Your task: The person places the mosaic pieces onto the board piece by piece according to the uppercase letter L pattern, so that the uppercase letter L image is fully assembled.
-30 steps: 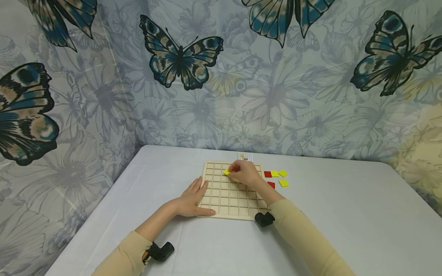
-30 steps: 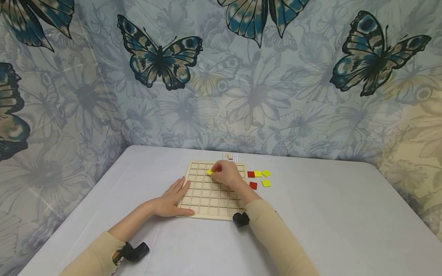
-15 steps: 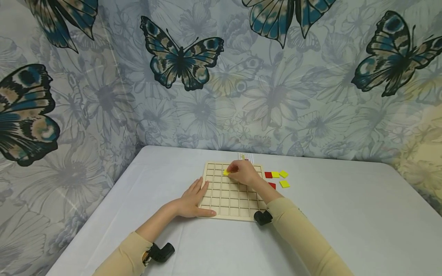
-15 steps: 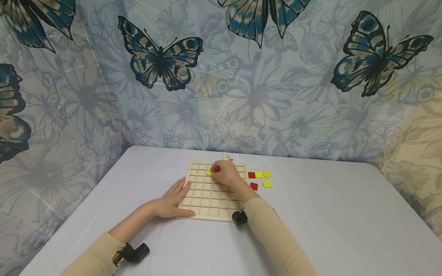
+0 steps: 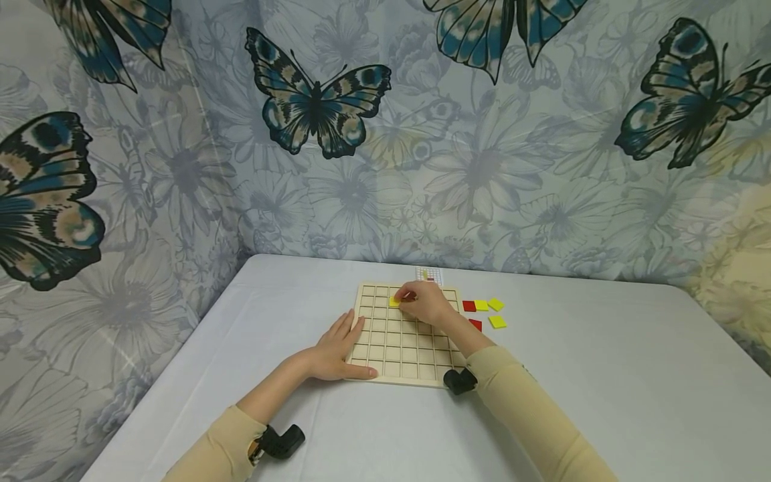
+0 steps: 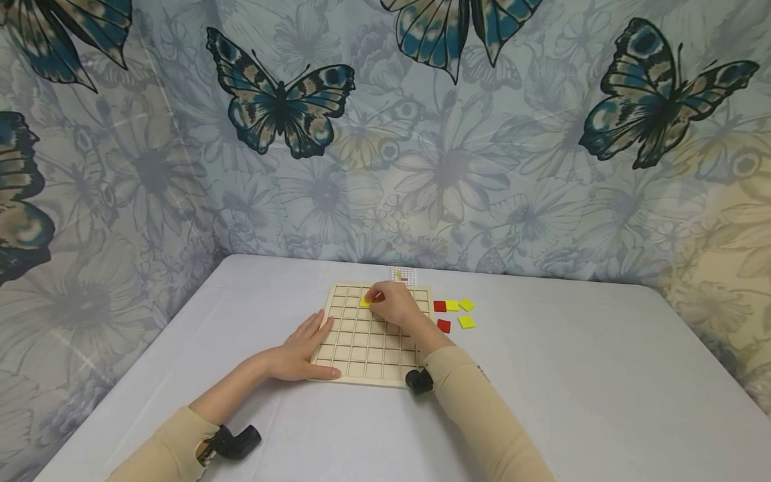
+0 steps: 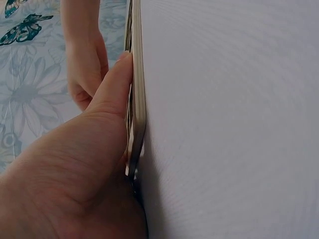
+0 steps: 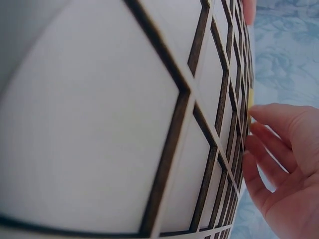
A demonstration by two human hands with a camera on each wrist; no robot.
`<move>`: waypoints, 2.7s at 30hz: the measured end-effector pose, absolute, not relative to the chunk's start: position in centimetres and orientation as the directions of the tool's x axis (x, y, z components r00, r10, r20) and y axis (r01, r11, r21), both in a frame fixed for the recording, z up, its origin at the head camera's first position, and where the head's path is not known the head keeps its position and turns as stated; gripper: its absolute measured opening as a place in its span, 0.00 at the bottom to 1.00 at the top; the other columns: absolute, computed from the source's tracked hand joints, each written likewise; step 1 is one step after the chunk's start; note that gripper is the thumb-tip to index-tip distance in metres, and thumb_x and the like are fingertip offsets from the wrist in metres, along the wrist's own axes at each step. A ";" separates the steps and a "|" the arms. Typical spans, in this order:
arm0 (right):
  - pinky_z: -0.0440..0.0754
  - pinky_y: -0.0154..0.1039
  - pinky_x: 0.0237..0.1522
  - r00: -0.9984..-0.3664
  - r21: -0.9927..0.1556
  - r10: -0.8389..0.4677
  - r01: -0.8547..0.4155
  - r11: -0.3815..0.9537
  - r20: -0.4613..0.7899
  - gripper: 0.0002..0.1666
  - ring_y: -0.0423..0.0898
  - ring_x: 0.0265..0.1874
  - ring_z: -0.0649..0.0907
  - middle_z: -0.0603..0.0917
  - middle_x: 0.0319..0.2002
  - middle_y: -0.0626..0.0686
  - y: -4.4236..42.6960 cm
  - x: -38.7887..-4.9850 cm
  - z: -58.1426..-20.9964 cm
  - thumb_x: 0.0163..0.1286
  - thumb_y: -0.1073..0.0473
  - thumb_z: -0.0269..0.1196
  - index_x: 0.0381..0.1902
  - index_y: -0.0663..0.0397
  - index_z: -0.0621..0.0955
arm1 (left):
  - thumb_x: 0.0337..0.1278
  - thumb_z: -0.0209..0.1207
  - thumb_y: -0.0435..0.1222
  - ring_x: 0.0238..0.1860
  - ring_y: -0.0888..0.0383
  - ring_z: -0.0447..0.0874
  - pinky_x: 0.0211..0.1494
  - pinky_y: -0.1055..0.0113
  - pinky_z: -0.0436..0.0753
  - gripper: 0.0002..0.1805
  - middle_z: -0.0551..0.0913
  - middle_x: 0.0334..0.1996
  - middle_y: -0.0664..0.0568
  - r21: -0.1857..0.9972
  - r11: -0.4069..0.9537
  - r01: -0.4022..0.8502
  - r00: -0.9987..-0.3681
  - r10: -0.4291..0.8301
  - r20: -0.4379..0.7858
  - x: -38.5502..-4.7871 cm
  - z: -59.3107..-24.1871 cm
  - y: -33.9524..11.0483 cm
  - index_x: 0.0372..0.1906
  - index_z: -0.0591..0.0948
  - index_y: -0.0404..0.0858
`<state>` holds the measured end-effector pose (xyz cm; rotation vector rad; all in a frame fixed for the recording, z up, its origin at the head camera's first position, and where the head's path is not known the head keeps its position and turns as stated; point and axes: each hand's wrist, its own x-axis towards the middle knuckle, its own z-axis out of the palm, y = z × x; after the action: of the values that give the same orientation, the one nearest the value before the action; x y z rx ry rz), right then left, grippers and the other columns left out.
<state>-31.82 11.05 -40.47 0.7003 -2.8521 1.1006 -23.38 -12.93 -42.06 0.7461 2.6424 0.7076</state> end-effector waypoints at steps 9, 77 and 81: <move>0.78 0.44 0.44 -0.922 -0.669 -0.364 -0.354 0.654 0.132 0.07 0.47 0.41 0.82 0.86 0.40 0.51 11.1 -31.6 -40.2 0.66 0.62 0.65 0.41 0.54 0.86 | 0.56 0.59 0.63 0.76 0.40 0.26 0.72 0.41 0.42 0.61 0.31 0.76 0.33 0.535 0.736 0.414 -0.811 0.566 -0.151 -23.4 -42.1 -13.0 0.77 0.42 0.31; 0.76 0.55 0.50 -0.982 -0.534 -0.149 -0.186 0.825 0.112 0.16 0.60 0.46 0.77 0.80 0.50 0.65 24.6 -29.6 -41.0 0.65 0.66 0.62 0.49 0.66 0.81 | 0.54 0.59 0.64 0.76 0.41 0.25 0.72 0.40 0.41 0.62 0.31 0.76 0.34 0.542 0.732 0.413 -0.813 0.564 -0.143 -23.6 -42.5 -13.0 0.77 0.41 0.32; 0.76 0.53 0.49 -0.984 -0.530 -0.147 -0.179 0.829 0.102 0.16 0.59 0.44 0.77 0.81 0.49 0.64 24.8 -29.4 -41.0 0.65 0.65 0.63 0.49 0.66 0.82 | 0.55 0.60 0.63 0.76 0.41 0.25 0.72 0.42 0.41 0.60 0.31 0.76 0.35 0.529 0.744 0.407 -0.817 0.556 -0.152 -23.6 -42.5 -13.0 0.77 0.42 0.32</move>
<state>-29.43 24.80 -41.01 0.2631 -2.9499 0.8625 -23.62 -12.96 -42.52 0.7498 2.6449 0.7008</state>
